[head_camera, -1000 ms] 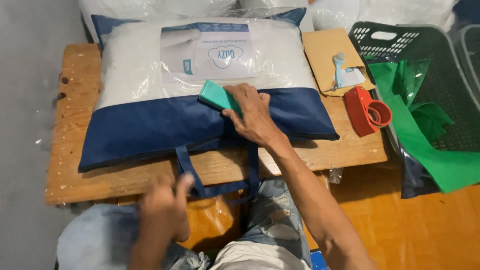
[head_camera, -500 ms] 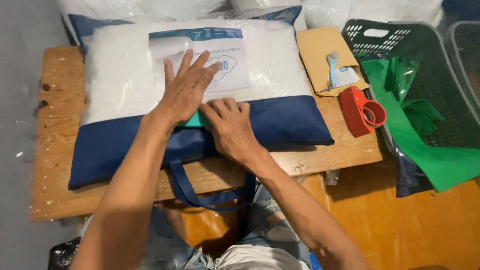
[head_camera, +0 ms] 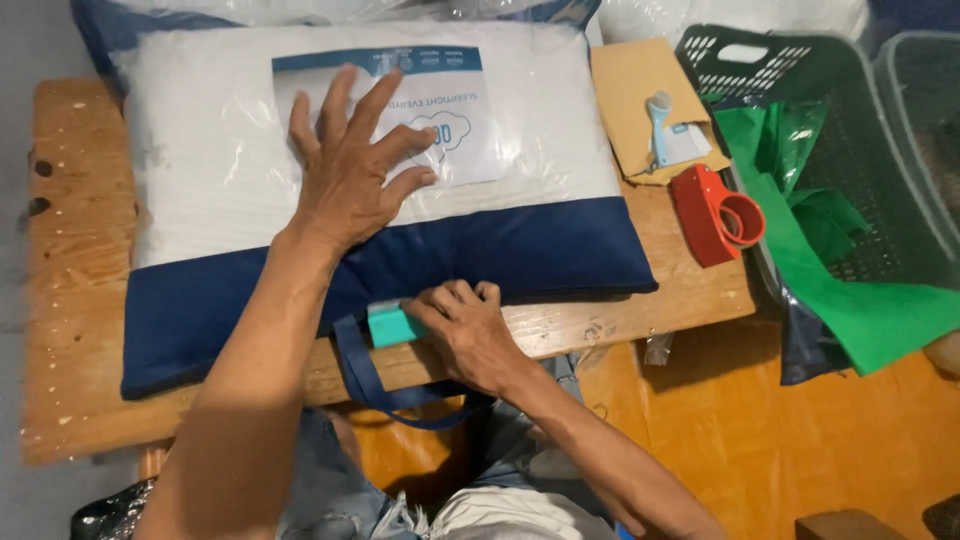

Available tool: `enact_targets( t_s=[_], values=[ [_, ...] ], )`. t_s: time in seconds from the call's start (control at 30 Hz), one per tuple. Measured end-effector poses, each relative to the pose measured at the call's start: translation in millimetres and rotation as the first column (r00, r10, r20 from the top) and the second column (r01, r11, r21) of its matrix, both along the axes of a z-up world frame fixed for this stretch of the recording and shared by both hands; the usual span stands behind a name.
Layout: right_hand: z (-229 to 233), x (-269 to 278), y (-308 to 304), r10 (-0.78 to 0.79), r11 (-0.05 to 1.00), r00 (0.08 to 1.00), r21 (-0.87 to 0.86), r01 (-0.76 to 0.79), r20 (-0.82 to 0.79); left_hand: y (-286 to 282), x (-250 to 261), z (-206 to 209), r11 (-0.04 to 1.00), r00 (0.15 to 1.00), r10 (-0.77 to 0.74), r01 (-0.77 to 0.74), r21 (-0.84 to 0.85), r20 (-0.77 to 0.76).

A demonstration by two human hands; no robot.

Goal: Zipping a pillow into a plastic bag and cleaning the exterior with a sponge

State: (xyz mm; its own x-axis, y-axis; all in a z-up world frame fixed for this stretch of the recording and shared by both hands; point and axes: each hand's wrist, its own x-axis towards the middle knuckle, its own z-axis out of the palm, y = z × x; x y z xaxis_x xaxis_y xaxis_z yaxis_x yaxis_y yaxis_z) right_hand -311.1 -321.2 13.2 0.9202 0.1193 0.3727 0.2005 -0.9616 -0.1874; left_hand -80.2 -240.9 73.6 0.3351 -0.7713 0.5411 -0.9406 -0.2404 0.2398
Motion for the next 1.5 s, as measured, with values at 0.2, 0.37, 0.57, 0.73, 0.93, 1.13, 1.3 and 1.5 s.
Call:
enact_targets(
  t_s=[0.2,0.37,0.57,0.73,0.93,1.13,1.3,1.5],
  values=[
    [88,13,-47,-0.17,0.983,0.961,-0.027,0.181,0.217,-3,-2,10,0.997,0.978,-0.011,0.026,0.071,-0.208],
    [79,23,-76,-0.135,0.976,0.989,-0.165,0.144,0.068,-3,-2,8,0.998,0.989,0.001,0.008,0.065,-0.146],
    [35,-17,-61,-0.115,0.985,0.992,-0.127,0.12,0.046,-5,-2,-9,1.0,1.0,0.001,-0.001,0.002,0.008],
    [29,-43,-60,-0.084,0.993,0.99,-0.09,0.074,-0.113,-5,-4,-7,0.998,0.998,-0.021,0.024,-0.051,0.051],
    [87,-28,-94,-0.192,0.975,0.977,-0.094,0.2,0.088,-10,-16,2,1.0,1.0,0.001,-0.001,0.009,0.025],
    [68,-19,-118,-0.184,0.975,0.981,-0.143,0.173,-0.067,-11,-16,-2,1.0,0.994,0.016,-0.019,0.021,0.111],
    [18,-64,-110,-0.198,0.972,0.973,-0.152,0.18,-0.119,-15,-20,-3,1.0,0.991,-0.001,0.004,-0.025,0.133],
    [55,-87,-103,-0.193,0.978,0.958,0.04,0.206,-0.212,-11,-15,-9,0.999,0.995,0.031,-0.034,0.03,0.093]
  ],
)
